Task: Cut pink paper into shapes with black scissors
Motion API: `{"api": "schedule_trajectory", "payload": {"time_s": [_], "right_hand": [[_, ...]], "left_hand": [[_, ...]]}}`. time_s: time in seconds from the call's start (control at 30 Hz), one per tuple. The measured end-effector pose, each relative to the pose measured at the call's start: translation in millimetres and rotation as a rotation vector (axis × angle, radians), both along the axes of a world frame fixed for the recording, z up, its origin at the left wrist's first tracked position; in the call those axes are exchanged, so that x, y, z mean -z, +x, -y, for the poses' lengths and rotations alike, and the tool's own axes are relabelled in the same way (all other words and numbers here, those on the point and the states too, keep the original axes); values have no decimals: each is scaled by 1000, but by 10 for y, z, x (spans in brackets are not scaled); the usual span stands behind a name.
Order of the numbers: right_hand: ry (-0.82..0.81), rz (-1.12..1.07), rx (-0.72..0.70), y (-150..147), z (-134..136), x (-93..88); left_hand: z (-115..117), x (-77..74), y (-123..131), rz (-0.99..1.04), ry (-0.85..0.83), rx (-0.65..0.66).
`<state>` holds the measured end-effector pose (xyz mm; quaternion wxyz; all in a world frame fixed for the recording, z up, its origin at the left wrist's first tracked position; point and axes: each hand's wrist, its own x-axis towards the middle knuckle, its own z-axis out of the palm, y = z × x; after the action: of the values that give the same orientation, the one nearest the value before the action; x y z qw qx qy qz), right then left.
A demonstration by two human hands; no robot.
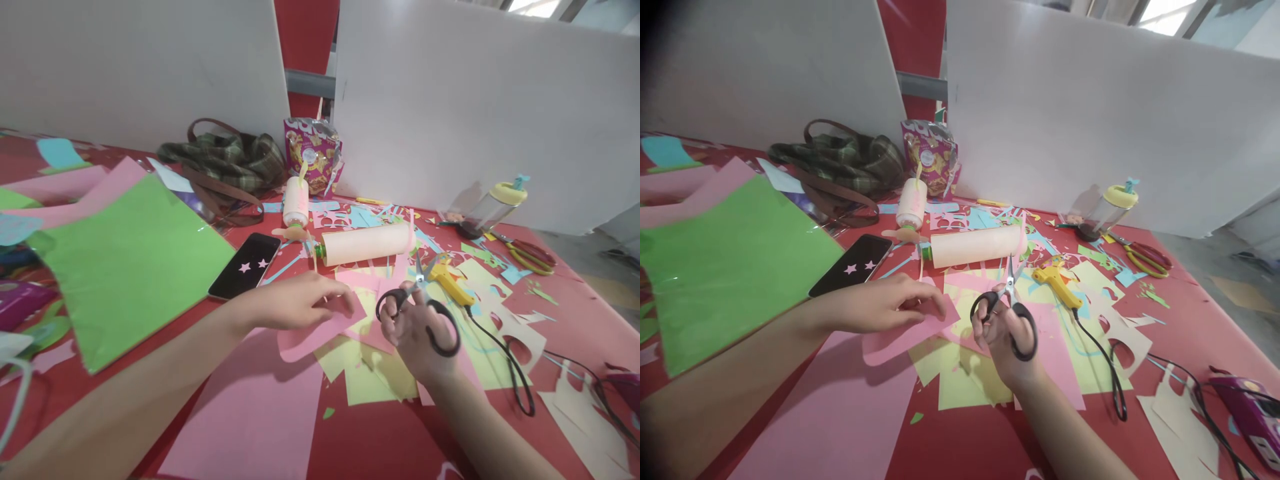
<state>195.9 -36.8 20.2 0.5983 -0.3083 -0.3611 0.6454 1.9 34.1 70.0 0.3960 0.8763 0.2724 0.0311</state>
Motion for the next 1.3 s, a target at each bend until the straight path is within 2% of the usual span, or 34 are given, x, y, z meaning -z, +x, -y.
{"api": "schedule_trajectory", "payload": {"time_s": [0.2,0.4,0.73,0.9,1.07,1.3], "right_hand": [[9,239,113,-27,-22,137],[3,334,137,-5,-46,161],[29,689,199,0,-64,161],[8,728,203,20,-91,184],[-11,560,88,-27,-69,188],[-11,562,106,-88,-24,212]], "left_hand": [[-10,-26,-9,-38,18,-70],[-74,-58,-56,-114,117,-167],[-167,-9,-148,-232,175,-281],[-139,-28,-100,-281,218,-250],[-39,7,4,-194,148,-123],[57,136,142,-102,166,-133]]}}
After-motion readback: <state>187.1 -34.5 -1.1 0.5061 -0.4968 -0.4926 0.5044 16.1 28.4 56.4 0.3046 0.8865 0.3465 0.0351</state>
